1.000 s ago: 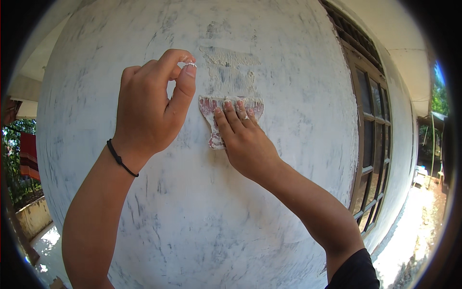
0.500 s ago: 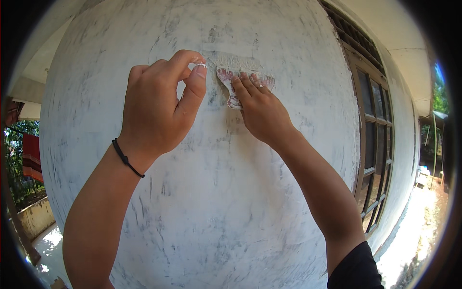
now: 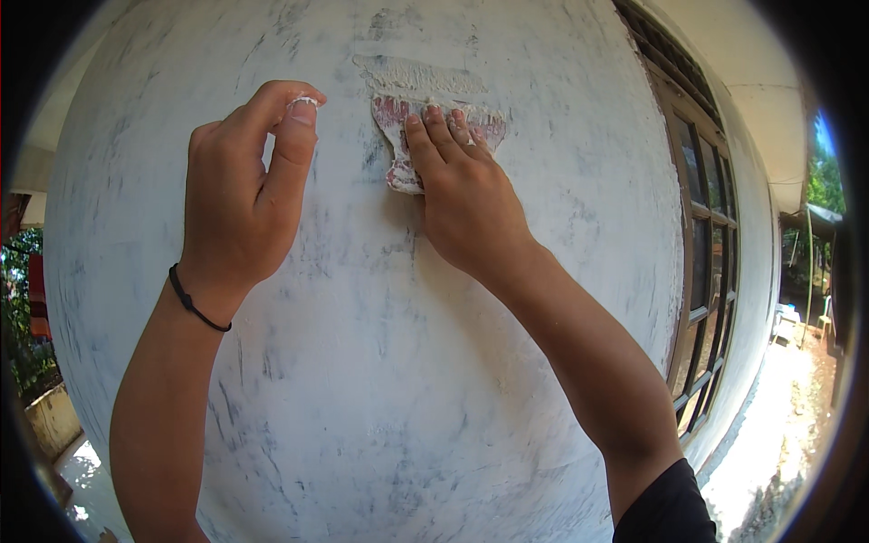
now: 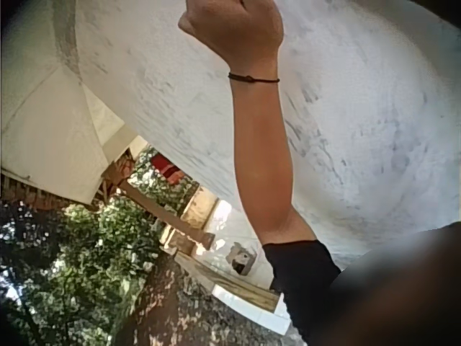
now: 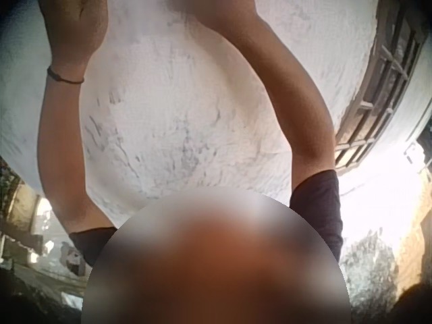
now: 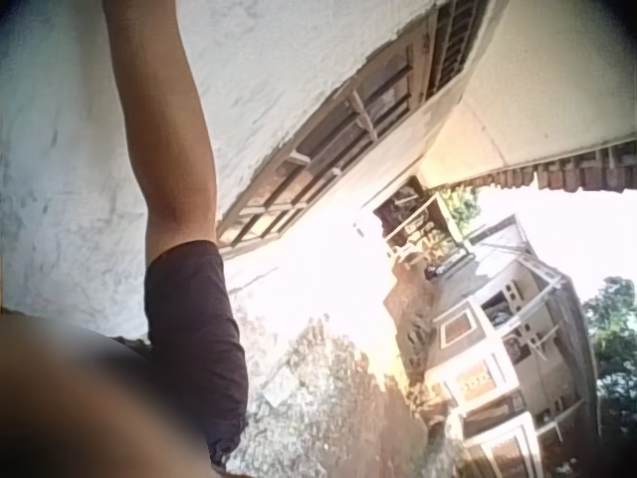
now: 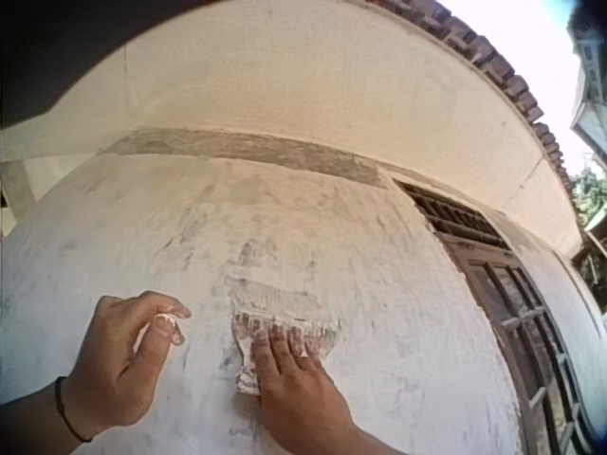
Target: The person applies wall filler to an exterior concrete wall using a putty knife scraper, taking the filler from a filler tray and a putty bucket.
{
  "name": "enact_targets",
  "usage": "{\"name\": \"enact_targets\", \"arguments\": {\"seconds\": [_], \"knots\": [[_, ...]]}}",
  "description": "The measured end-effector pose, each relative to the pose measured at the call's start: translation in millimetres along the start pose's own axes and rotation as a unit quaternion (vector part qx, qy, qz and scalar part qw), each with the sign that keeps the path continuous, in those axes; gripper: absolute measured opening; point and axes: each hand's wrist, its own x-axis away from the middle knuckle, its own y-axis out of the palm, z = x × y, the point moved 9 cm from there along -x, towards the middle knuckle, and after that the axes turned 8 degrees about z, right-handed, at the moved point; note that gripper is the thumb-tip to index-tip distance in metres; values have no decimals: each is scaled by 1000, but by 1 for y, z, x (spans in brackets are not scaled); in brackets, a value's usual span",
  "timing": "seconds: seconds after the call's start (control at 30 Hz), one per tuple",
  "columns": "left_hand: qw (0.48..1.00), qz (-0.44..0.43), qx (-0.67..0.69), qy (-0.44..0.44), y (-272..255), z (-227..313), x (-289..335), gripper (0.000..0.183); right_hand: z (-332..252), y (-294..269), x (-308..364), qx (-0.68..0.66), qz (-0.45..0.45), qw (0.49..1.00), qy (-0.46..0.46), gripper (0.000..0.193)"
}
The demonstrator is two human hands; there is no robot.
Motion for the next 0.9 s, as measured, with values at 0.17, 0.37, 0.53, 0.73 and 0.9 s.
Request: {"name": "enact_targets", "arguments": {"seconds": [0.17,0.37,0.53,0.73,0.9], "knots": [[1000,-2,18,14,-4,-1,2,28,-6,-2,6,-21,-28,999,7,49],[997,-69,-25,-18,-18,11,-4,40,-21,-11,30,-26,-72,997,3,52],[997,-78,-19,-18,-32,19,-15,40,-16,-15,29,-73,-133,988,25,59],[995,-96,-25,-12,-37,16,-10,41,-23,-10,32,-67,-101,992,41,59],[992,-111,-52,-10,-30,19,3,43,-24,2,23,-20,-87,994,63,66]]}}
